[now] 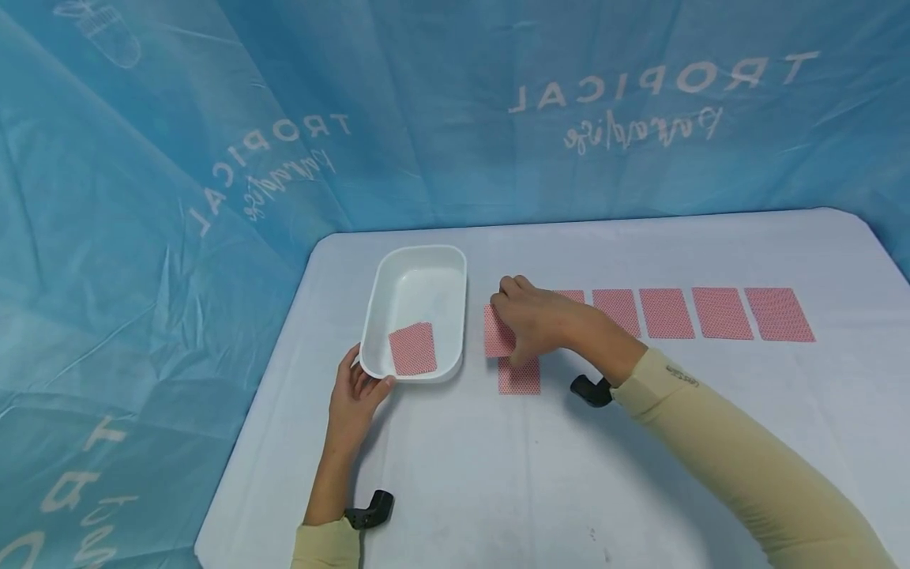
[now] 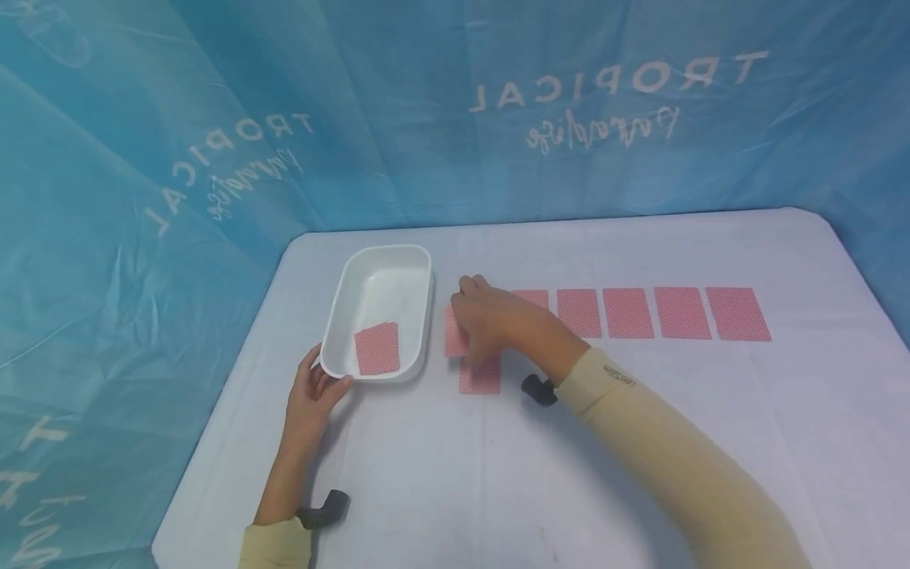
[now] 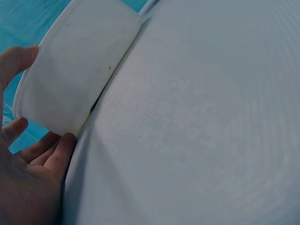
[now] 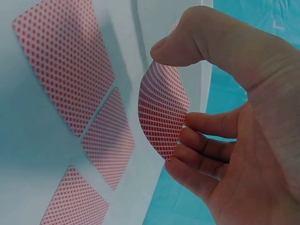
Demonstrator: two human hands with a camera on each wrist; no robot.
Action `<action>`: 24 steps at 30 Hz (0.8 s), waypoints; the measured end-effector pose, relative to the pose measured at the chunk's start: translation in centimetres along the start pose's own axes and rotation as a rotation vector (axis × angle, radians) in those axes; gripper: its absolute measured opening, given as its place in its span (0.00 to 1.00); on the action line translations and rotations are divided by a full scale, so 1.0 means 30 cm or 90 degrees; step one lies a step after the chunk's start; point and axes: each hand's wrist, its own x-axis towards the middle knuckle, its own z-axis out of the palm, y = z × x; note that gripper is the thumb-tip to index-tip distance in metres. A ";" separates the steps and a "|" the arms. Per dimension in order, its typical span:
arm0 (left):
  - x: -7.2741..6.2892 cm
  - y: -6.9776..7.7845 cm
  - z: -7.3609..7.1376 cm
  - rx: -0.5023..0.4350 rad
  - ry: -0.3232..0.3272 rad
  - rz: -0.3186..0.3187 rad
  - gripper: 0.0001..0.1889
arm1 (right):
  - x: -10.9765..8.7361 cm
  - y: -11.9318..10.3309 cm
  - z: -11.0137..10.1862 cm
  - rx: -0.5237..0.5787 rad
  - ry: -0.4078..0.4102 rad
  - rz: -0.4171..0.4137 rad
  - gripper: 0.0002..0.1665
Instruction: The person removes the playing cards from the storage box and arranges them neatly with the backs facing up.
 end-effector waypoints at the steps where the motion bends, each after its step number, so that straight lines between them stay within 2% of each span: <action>1: -0.002 0.008 0.002 0.002 -0.001 -0.001 0.42 | -0.004 0.005 0.004 -0.002 0.000 0.000 0.40; 6: -0.003 0.015 0.003 0.004 -0.002 -0.002 0.42 | -0.020 0.025 0.015 -0.015 -0.006 0.014 0.46; 15: -0.001 -0.005 0.001 -0.012 -0.004 -0.009 0.42 | -0.065 0.056 0.032 0.003 -0.012 0.020 0.44; 19: 0.009 -0.038 -0.006 -0.027 0.000 -0.006 0.42 | -0.082 0.067 0.046 0.013 -0.006 0.022 0.45; 24: 0.018 -0.079 -0.014 -0.013 0.013 0.000 0.42 | -0.090 0.081 0.065 0.008 -0.001 0.030 0.48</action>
